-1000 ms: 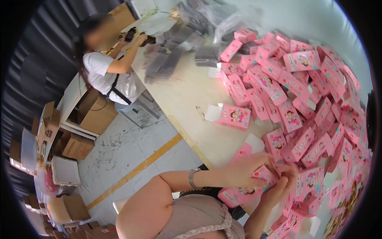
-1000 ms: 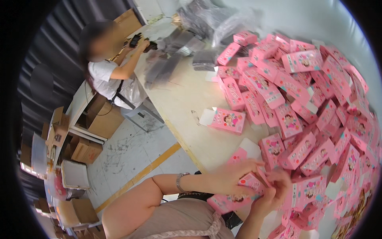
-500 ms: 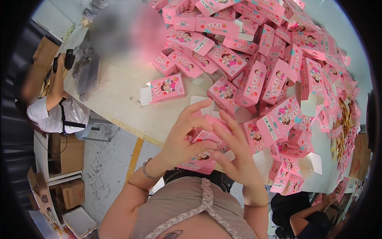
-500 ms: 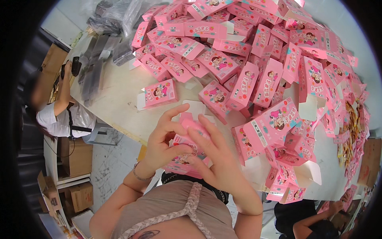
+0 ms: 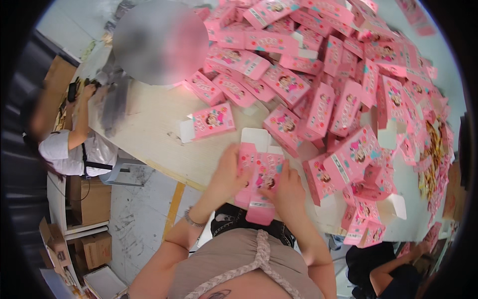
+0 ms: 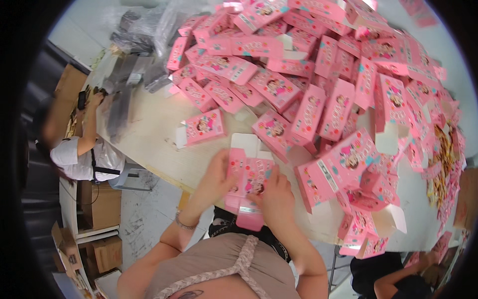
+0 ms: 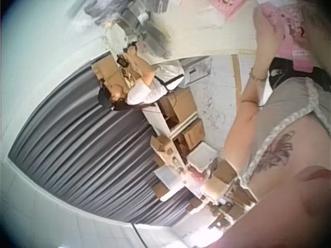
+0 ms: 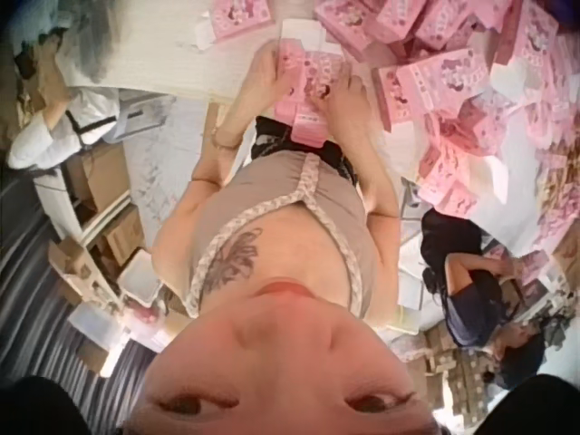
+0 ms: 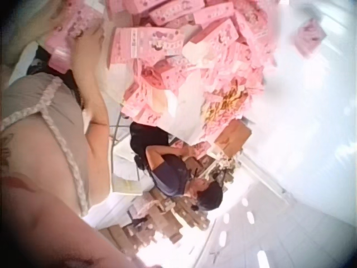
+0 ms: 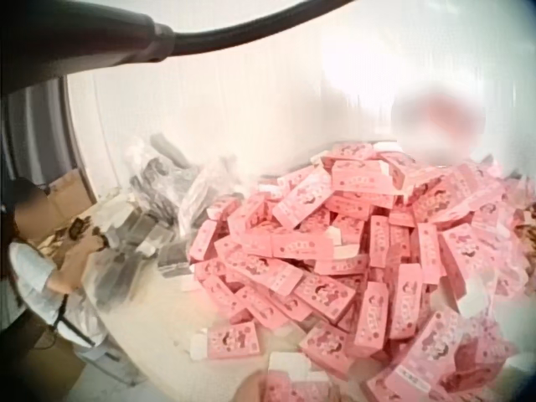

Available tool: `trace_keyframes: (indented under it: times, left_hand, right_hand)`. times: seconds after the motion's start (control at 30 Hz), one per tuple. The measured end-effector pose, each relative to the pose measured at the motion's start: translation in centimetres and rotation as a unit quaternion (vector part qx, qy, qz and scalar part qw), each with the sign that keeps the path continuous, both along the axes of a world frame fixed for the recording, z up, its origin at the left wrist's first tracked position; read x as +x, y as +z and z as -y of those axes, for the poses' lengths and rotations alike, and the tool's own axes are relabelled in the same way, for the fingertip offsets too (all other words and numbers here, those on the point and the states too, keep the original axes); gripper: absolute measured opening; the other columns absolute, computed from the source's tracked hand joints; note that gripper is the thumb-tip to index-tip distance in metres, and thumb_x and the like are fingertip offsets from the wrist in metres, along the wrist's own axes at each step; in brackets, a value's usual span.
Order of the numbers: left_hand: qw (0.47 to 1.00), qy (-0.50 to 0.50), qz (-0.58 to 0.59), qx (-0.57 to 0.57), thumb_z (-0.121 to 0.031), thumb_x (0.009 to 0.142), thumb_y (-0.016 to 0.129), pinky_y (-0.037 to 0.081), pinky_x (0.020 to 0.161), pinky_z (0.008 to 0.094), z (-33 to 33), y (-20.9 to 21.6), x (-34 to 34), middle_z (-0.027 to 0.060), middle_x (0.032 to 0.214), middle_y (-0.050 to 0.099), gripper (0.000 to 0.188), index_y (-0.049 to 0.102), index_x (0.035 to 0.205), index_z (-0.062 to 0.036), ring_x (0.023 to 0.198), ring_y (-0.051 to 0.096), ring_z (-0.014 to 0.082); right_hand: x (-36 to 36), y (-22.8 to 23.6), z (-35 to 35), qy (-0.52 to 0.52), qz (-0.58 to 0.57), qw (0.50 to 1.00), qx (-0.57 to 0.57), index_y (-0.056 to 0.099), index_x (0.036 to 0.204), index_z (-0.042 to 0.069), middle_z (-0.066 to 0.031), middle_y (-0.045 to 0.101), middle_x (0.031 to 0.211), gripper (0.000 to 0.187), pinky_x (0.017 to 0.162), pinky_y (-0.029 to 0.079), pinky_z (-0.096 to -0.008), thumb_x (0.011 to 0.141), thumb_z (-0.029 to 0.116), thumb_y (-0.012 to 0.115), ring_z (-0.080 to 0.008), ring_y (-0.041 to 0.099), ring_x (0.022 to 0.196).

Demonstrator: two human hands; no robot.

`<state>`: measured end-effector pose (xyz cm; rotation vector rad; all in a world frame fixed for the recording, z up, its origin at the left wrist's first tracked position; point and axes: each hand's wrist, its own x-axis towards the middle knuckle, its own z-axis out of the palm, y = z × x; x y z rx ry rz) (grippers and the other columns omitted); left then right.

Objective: The person folds and assembles small pink cardboard boxes at a table. They pick up flat pieces, fold the sides, and tuck flaps to form the box shape, then place the finished boxes on the table.

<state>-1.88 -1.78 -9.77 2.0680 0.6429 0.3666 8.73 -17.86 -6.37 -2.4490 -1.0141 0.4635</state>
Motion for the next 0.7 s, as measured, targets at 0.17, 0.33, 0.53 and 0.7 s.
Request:
trace_keyframes:
  times: [0.17,0.33,0.53,0.7]
  left_hand:
    - [0.996,-0.018,-0.082,0.000,-0.021,0.090,0.058,0.048,0.085,0.0370,0.1,2.9,0.8,0.0168,0.130,0.042,0.065,0.024,0.138,0.0037,0.116,0.047,0.0243]
    - [0.970,0.033,0.142,-0.197,-0.018,0.088,0.061,0.045,0.087,0.0333,0.9,4.3,1.6,0.0140,0.122,0.048,0.061,0.029,0.136,0.0019,0.109,0.051,0.0208]
    - [0.870,0.023,0.208,-0.446,-0.008,0.088,0.053,0.043,0.096,0.0346,1.1,6.5,3.3,0.0123,0.123,0.050,0.056,0.029,0.139,-0.0040,0.110,0.051,0.0209]
    - [0.742,-0.104,0.253,-0.612,-0.003,0.083,0.052,0.040,0.102,0.0435,1.0,8.9,3.9,0.0185,0.136,0.041,0.072,0.017,0.146,-0.0054,0.125,0.044,0.0300]
  right_hand:
    - [2.5,-0.5,1.7,-0.096,-0.189,0.975,0.068,0.057,0.100,-0.003,-0.0158,0.060,0.083,0.040,0.061,0.049,-0.0408,0.071,0.017,0.076,-0.0317,0.061,0.078]
    - [2.2,4.6,2.7,0.098,-0.069,0.988,0.094,0.057,0.091,-0.003,-0.0147,0.060,0.078,0.025,0.064,0.049,-0.0385,0.075,0.011,0.071,-0.0325,0.060,0.072]
    - [1.6,8.5,1.4,0.157,-0.103,0.958,0.218,0.041,0.130,-0.002,-0.0162,0.056,0.115,0.059,0.075,0.050,-0.0364,0.079,0.009,0.069,-0.0290,0.060,0.092]
    - [1.5,6.6,-0.6,0.027,-0.174,0.924,0.340,0.014,0.146,0.000,-0.0197,0.040,0.138,0.089,0.094,0.042,-0.0368,0.079,0.008,0.071,-0.0276,0.049,0.118]
